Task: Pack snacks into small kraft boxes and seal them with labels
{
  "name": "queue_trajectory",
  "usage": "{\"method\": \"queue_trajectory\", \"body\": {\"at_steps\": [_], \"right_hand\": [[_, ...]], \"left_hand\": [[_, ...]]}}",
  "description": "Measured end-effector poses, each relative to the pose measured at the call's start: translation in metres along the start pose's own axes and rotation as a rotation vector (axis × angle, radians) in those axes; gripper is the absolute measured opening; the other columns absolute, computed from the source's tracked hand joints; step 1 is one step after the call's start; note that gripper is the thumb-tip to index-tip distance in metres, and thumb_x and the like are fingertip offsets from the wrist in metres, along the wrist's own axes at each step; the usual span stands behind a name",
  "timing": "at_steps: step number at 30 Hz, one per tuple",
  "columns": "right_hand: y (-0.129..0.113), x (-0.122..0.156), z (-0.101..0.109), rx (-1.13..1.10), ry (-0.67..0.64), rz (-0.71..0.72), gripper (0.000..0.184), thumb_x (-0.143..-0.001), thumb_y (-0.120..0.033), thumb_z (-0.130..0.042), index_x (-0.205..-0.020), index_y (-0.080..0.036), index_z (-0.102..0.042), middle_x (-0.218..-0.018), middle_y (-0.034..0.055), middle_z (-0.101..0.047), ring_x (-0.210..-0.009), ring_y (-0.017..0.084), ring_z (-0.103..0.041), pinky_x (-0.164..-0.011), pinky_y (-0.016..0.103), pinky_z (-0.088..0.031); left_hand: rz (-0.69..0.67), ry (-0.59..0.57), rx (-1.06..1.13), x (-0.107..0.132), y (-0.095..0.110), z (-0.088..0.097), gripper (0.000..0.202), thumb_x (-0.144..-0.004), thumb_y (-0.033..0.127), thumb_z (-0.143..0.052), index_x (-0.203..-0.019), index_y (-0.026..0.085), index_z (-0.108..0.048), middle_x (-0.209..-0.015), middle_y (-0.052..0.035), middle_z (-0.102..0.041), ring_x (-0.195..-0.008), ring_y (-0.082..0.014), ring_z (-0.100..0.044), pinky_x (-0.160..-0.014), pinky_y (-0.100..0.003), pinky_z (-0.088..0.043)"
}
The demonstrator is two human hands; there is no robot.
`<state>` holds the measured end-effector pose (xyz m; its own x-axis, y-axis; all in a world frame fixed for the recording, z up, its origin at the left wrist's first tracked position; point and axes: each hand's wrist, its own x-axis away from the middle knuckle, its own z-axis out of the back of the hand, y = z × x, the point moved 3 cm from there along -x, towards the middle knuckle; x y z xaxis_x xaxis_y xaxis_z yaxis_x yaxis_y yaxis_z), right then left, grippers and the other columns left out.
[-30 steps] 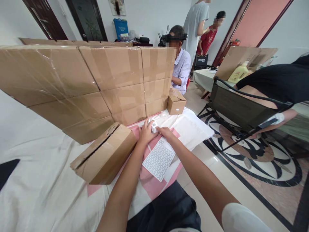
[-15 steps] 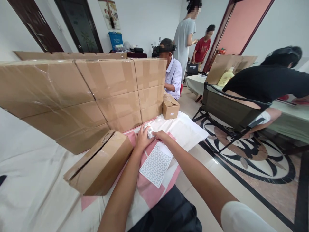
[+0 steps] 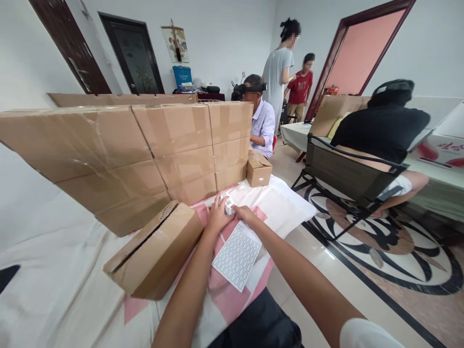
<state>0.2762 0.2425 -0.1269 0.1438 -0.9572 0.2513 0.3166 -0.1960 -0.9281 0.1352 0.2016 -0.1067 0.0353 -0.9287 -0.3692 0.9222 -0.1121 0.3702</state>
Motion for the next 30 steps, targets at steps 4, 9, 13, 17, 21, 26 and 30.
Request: {"method": "queue_trajectory", "body": {"at_steps": [4, 9, 13, 17, 21, 26, 30], "right_hand": [[0.003, -0.003, -0.002, -0.013, -0.018, 0.013, 0.061, -0.096, -0.045, -0.055, -0.042, -0.021, -0.041, -0.04, -0.0028, -0.041, -0.046, 0.011, -0.041, -0.06, 0.027, -0.037], [0.0, -0.002, 0.0, 0.004, -0.089, 0.031, 0.067, -0.097, -0.048, -0.053, -0.037, -0.022, -0.04, -0.037, -0.0017, -0.04, -0.047, 0.012, -0.041, -0.063, 0.026, -0.037], [-0.003, 0.0, 0.006, 0.032, -0.191, 0.013, 0.065, -0.098, -0.047, -0.052, -0.04, -0.019, -0.046, -0.041, -0.0008, -0.045, -0.047, 0.01, -0.04, -0.06, 0.026, -0.035], [-0.006, -0.006, 0.01, 0.062, -0.29, -0.049, 0.062, -0.099, -0.046, -0.052, -0.044, -0.018, -0.048, -0.044, 0.0003, -0.05, -0.049, 0.01, -0.044, -0.059, 0.025, -0.035], [-0.008, -0.012, 0.01, 0.099, -0.361, -0.121, 0.06, -0.101, -0.045, -0.05, -0.047, -0.019, -0.045, -0.046, 0.0018, -0.052, -0.048, 0.011, -0.043, -0.057, 0.026, -0.033], [-0.012, -0.009, 0.011, 0.08, -0.409, -0.134, 0.059, -0.104, -0.038, -0.044, -0.048, -0.02, -0.039, -0.046, 0.0008, -0.048, -0.048, 0.011, -0.04, -0.056, 0.027, -0.029], [-0.015, -0.008, 0.011, 0.05, -0.463, -0.133, 0.06, -0.105, -0.035, -0.043, -0.047, -0.021, -0.038, -0.045, 0.0, -0.044, -0.048, 0.011, -0.038, -0.056, 0.028, -0.03]], "left_hand": [[0.004, -0.002, -0.003, 0.0, -0.001, 0.001, 0.069, -0.081, 0.054, -0.069, -0.144, 0.034, -0.05, -0.16, -0.011, -0.039, -0.125, -0.035, -0.059, -0.101, -0.05, -0.046], [-0.013, -0.014, -0.001, -0.001, -0.002, 0.002, 0.069, -0.082, 0.058, -0.066, -0.145, 0.034, -0.048, -0.161, -0.0095, -0.037, -0.122, -0.0343, -0.06, -0.102, -0.051, -0.045], [-0.001, -0.036, -0.014, -0.002, -0.002, 0.002, 0.071, -0.081, 0.057, -0.067, -0.146, 0.034, -0.048, -0.162, -0.0093, -0.036, -0.125, -0.0351, -0.058, -0.103, -0.05, -0.045], [0.018, -0.062, -0.014, -0.003, -0.001, 0.003, 0.073, -0.079, 0.054, -0.07, -0.146, 0.033, -0.048, -0.163, -0.0089, -0.034, -0.127, -0.0357, -0.056, -0.105, -0.05, -0.044], [0.01, -0.059, -0.005, -0.004, -0.001, 0.004, 0.072, -0.08, 0.053, -0.069, -0.145, 0.033, -0.049, -0.164, -0.0077, -0.034, -0.128, -0.0352, -0.056, -0.105, -0.052, -0.044], [0.006, -0.044, -0.014, -0.004, -0.002, 0.002, 0.075, -0.077, 0.055, -0.072, -0.145, 0.035, -0.049, -0.162, -0.007, -0.035, -0.129, -0.0368, -0.055, -0.103, -0.051, -0.046], [0.004, -0.035, 0.001, -0.004, -0.003, 0.0, 0.073, -0.078, 0.058, -0.071, -0.144, 0.035, -0.05, -0.162, -0.0074, -0.036, -0.126, -0.0365, -0.057, -0.103, -0.052, -0.045]]}}
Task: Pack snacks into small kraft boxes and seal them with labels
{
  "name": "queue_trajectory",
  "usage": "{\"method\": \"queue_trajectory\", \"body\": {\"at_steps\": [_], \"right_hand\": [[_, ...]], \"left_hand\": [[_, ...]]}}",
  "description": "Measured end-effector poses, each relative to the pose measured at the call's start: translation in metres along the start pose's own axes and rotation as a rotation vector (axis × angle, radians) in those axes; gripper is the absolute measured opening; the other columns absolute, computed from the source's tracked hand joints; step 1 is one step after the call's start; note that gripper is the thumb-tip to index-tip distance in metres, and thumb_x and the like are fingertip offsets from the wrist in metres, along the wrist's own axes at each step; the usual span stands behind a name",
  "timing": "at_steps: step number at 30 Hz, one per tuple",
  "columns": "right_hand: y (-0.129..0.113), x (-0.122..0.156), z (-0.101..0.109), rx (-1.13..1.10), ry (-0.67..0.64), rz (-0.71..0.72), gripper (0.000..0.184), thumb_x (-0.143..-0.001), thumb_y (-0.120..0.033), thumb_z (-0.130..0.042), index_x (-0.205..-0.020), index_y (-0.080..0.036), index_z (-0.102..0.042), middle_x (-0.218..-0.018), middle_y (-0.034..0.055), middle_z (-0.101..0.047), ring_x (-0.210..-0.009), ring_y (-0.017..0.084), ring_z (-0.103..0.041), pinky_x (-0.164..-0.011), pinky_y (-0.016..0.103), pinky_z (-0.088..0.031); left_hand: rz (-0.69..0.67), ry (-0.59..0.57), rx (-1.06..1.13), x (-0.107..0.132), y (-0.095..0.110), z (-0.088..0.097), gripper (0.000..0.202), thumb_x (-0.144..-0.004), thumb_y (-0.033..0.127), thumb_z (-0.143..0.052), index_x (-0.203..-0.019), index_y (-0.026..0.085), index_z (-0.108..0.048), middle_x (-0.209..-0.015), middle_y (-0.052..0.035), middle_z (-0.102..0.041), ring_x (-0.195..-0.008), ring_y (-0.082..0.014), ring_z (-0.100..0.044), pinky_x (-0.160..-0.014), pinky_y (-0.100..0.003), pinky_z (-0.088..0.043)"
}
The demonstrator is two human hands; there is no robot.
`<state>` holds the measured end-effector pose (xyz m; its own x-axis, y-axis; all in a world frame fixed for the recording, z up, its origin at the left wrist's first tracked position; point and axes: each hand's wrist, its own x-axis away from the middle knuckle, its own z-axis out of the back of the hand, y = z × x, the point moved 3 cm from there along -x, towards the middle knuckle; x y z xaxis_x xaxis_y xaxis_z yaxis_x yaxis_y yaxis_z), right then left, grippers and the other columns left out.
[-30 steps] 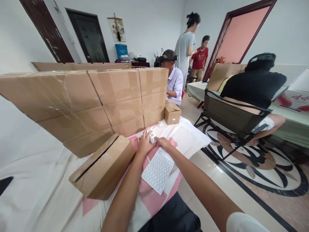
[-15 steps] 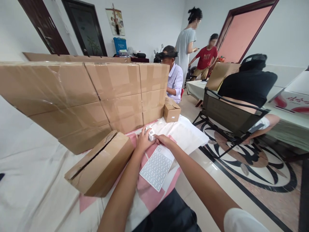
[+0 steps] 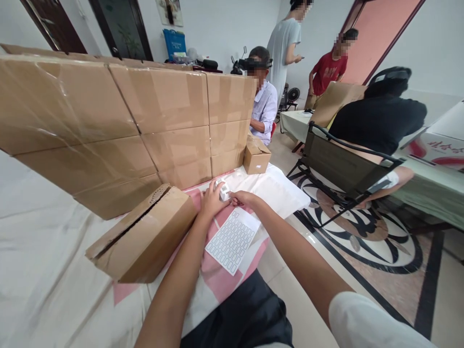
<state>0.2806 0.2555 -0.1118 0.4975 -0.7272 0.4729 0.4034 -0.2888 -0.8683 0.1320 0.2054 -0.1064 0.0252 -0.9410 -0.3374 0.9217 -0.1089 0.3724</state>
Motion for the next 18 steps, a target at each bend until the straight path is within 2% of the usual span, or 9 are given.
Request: {"method": "queue_trajectory", "body": {"at_steps": [5, 10, 15, 18], "right_hand": [[0.005, 0.004, 0.001, -0.027, -0.006, 0.071, 0.057, -0.103, -0.035, -0.043, -0.048, -0.02, -0.044, -0.05, 0.0022, -0.052, -0.053, 0.012, -0.043, -0.06, 0.027, -0.034], [0.012, 0.012, 0.0, -0.075, -0.035, 0.14, 0.036, -0.092, -0.031, -0.057, -0.059, -0.016, -0.061, -0.063, 0.0035, -0.061, -0.062, 0.013, -0.052, -0.067, 0.027, -0.04], [0.013, 0.014, 0.002, -0.103, -0.07, 0.184, 0.015, -0.079, -0.028, -0.071, -0.07, -0.016, -0.068, -0.068, 0.0035, -0.065, -0.069, 0.015, -0.054, -0.07, 0.028, -0.041], [0.015, 0.015, 0.004, -0.118, -0.097, 0.212, 0.013, -0.072, -0.028, -0.074, -0.073, -0.015, -0.07, -0.07, 0.0037, -0.066, -0.072, 0.016, -0.054, -0.073, 0.028, -0.04]], "left_hand": [[0.002, -0.001, 0.011, 0.0, 0.001, 0.002, 0.073, -0.078, 0.057, -0.071, -0.143, 0.034, -0.05, -0.162, -0.0069, -0.036, -0.125, -0.0351, -0.058, -0.104, -0.052, -0.044], [0.001, -0.006, 0.0, 0.0, 0.002, 0.003, 0.072, -0.079, 0.055, -0.07, -0.144, 0.033, -0.049, -0.162, -0.0082, -0.035, -0.125, -0.0353, -0.058, -0.102, -0.051, -0.045], [-0.013, -0.006, 0.011, 0.0, -0.001, 0.003, 0.071, -0.08, 0.058, -0.067, -0.144, 0.034, -0.048, -0.162, -0.0071, -0.035, -0.124, -0.0345, -0.058, -0.1, -0.051, -0.046], [-0.011, -0.011, 0.021, 0.0, -0.002, 0.002, 0.07, -0.081, 0.059, -0.067, -0.144, 0.034, -0.048, -0.162, -0.0071, -0.035, -0.123, -0.0345, -0.059, -0.1, -0.05, -0.046]]}}
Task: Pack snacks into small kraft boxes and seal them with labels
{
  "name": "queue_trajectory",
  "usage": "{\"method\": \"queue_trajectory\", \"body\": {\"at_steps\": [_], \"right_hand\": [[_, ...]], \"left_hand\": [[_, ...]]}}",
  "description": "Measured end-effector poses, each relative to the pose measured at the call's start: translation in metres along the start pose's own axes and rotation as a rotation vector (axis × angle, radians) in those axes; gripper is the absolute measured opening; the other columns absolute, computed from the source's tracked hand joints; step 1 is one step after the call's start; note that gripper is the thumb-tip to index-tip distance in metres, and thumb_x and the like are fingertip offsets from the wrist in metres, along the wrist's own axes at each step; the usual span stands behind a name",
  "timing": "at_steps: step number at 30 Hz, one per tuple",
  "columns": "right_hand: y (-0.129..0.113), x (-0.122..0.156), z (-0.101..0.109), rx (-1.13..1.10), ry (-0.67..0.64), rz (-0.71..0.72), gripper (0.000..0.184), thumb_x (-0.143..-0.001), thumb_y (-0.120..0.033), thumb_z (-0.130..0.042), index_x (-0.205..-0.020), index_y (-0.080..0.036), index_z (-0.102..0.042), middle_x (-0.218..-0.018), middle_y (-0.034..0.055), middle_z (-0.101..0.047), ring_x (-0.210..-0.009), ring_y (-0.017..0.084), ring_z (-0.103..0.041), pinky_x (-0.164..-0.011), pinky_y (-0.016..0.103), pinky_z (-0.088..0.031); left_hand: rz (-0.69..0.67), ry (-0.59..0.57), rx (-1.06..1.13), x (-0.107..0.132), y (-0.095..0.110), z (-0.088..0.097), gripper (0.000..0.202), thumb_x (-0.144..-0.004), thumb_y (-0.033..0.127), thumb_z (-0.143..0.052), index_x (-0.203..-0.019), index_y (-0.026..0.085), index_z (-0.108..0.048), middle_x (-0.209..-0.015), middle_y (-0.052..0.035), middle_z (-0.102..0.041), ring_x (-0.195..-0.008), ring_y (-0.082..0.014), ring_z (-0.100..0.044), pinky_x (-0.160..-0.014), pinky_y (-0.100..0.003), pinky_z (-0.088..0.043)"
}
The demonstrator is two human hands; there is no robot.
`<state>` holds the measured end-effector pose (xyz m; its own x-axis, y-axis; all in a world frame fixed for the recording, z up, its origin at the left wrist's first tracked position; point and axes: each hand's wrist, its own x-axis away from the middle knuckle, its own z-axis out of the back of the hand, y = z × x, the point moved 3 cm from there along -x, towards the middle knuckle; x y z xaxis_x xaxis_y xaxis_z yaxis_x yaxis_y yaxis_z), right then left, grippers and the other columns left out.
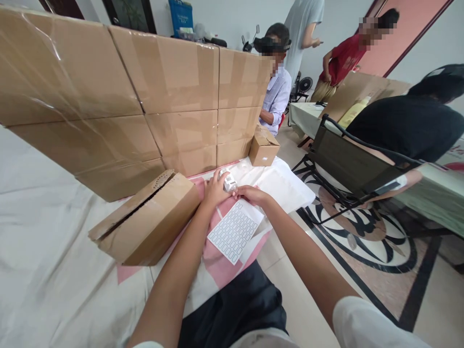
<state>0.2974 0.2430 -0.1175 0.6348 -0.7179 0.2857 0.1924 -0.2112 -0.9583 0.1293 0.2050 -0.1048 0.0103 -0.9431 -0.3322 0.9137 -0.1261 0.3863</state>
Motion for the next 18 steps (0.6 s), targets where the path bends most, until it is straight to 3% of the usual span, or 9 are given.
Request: {"method": "queue_trajectory", "body": {"at_steps": [9, 18], "right_hand": [[0.008, 0.013, 0.003, -0.075, 0.065, 0.086, 0.03, -0.076, -0.043, -0.073, -0.065, -0.017, -0.062, -0.067, -0.0002, -0.057, -0.065, 0.013, -0.045, -0.065, 0.028, -0.033], [0.002, 0.021, -0.004, -0.103, 0.094, 0.181, 0.029, -0.076, -0.041, -0.075, -0.065, -0.017, -0.064, -0.076, 0.0019, -0.061, -0.076, 0.015, -0.052, -0.077, 0.028, -0.039]], "left_hand": [[0.021, -0.018, -0.005, 0.001, 0.001, 0.001, 0.076, -0.078, 0.062, -0.071, -0.146, 0.036, -0.047, -0.163, -0.0061, -0.033, -0.125, -0.0369, -0.056, -0.104, -0.053, -0.042], [0.03, -0.017, 0.018, 0.003, 0.001, 0.003, 0.079, -0.078, 0.066, -0.07, -0.146, 0.036, -0.045, -0.163, -0.0062, -0.031, -0.124, -0.0375, -0.056, -0.108, -0.054, -0.038]]}}
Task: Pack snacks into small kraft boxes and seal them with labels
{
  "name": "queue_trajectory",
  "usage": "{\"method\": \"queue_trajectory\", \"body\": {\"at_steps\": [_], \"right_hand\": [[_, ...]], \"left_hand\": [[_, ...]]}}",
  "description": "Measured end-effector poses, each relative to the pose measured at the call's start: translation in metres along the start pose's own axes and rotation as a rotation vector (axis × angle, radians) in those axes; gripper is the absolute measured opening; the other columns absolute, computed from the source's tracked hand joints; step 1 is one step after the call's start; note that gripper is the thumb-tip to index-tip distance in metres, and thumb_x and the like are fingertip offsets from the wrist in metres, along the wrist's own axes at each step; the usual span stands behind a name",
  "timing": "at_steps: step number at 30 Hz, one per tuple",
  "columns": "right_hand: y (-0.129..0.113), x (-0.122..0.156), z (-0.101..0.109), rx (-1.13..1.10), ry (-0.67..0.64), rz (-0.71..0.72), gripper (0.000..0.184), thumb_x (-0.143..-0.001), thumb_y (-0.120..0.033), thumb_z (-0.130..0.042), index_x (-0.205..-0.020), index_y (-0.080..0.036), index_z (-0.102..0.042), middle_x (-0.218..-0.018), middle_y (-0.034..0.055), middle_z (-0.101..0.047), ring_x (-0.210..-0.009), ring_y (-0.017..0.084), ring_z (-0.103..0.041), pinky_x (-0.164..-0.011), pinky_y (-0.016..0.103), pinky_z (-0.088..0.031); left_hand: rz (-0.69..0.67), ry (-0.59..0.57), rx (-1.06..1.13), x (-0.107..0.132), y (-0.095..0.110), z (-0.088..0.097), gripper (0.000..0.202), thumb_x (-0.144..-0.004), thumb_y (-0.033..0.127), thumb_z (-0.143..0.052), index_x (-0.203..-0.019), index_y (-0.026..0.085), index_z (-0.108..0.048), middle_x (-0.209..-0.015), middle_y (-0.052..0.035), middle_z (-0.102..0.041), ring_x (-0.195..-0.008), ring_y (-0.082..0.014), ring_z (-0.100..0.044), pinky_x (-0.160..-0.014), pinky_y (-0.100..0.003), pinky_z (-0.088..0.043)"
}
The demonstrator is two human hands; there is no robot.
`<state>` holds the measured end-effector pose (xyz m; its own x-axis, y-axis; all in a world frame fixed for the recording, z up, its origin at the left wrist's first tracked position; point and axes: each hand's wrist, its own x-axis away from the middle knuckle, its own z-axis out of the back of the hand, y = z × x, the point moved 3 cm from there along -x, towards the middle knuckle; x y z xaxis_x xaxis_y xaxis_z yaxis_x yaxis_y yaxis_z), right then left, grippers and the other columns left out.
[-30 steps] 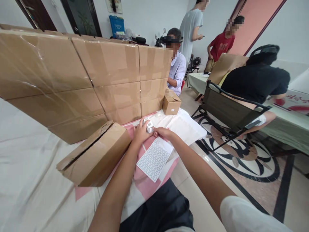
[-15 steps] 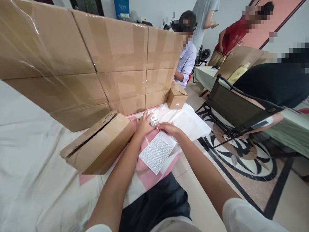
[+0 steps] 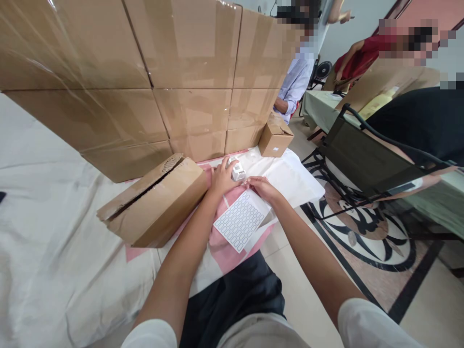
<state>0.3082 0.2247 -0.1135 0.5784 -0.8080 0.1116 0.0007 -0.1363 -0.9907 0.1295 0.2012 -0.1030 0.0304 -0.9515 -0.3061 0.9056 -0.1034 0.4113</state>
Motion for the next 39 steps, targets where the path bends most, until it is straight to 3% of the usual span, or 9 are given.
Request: {"method": "queue_trajectory", "body": {"at_steps": [6, 11, 15, 23, 31, 39], "right_hand": [[0.002, -0.004, -0.002, 0.11, 0.16, -0.049, 0.039, -0.078, -0.055, -0.069, -0.065, -0.019, -0.062, -0.064, 0.0007, -0.056, -0.066, 0.014, -0.046, -0.067, 0.028, -0.038], [0.013, -0.015, -0.014, 0.188, 0.343, -0.004, 0.038, -0.079, -0.048, -0.065, -0.055, -0.02, -0.052, -0.056, -0.0005, -0.048, -0.06, 0.014, -0.041, -0.064, 0.03, -0.035], [0.019, -0.013, -0.021, 0.189, 0.451, 0.072, 0.036, -0.081, -0.045, -0.06, -0.057, -0.022, -0.047, -0.058, -0.0015, -0.043, -0.06, 0.014, -0.037, -0.063, 0.03, -0.033], [0.003, 0.008, -0.019, 0.154, 0.264, 0.144, 0.045, -0.085, -0.061, -0.059, -0.065, -0.021, -0.052, -0.071, 0.0015, -0.05, -0.074, 0.017, -0.047, -0.078, 0.03, -0.042], [-0.002, 0.01, -0.022, 0.155, 0.274, 0.131, 0.06, -0.08, -0.081, -0.057, -0.069, -0.022, -0.056, -0.071, 0.0031, -0.05, -0.076, 0.019, -0.048, -0.081, 0.032, -0.043], [0.003, 0.009, -0.018, 0.153, 0.254, 0.155, 0.055, -0.083, -0.074, -0.06, -0.068, -0.022, -0.054, -0.073, 0.0023, -0.049, -0.075, 0.018, -0.046, -0.079, 0.031, -0.042]], "left_hand": [[0.012, -0.049, 0.018, -0.001, 0.0, 0.003, 0.078, -0.078, 0.063, -0.07, -0.147, 0.038, -0.044, -0.166, -0.0046, -0.027, -0.128, -0.0393, -0.052, -0.108, -0.056, -0.037], [0.006, -0.022, 0.014, -0.001, 0.0, 0.002, 0.076, -0.079, 0.059, -0.07, -0.147, 0.036, -0.045, -0.165, -0.0058, -0.03, -0.123, -0.0371, -0.056, -0.107, -0.055, -0.038], [0.01, -0.025, 0.014, -0.002, 0.0, 0.001, 0.073, -0.081, 0.058, -0.068, -0.146, 0.036, -0.046, -0.164, -0.0043, -0.031, -0.124, -0.0361, -0.055, -0.106, -0.054, -0.039], [0.004, -0.028, 0.026, -0.003, -0.001, 0.002, 0.076, -0.078, 0.058, -0.071, -0.145, 0.037, -0.045, -0.164, -0.0029, -0.03, -0.129, -0.0377, -0.051, -0.107, -0.055, -0.039], [0.001, -0.026, 0.034, -0.002, -0.001, 0.001, 0.076, -0.078, 0.06, -0.071, -0.146, 0.038, -0.044, -0.165, -0.0027, -0.027, -0.128, -0.0373, -0.052, -0.107, -0.055, -0.038], [0.005, -0.043, 0.037, -0.003, -0.001, 0.001, 0.076, -0.079, 0.056, -0.072, -0.146, 0.037, -0.044, -0.164, -0.0035, -0.029, -0.127, -0.0366, -0.052, -0.108, -0.054, -0.037]]}}
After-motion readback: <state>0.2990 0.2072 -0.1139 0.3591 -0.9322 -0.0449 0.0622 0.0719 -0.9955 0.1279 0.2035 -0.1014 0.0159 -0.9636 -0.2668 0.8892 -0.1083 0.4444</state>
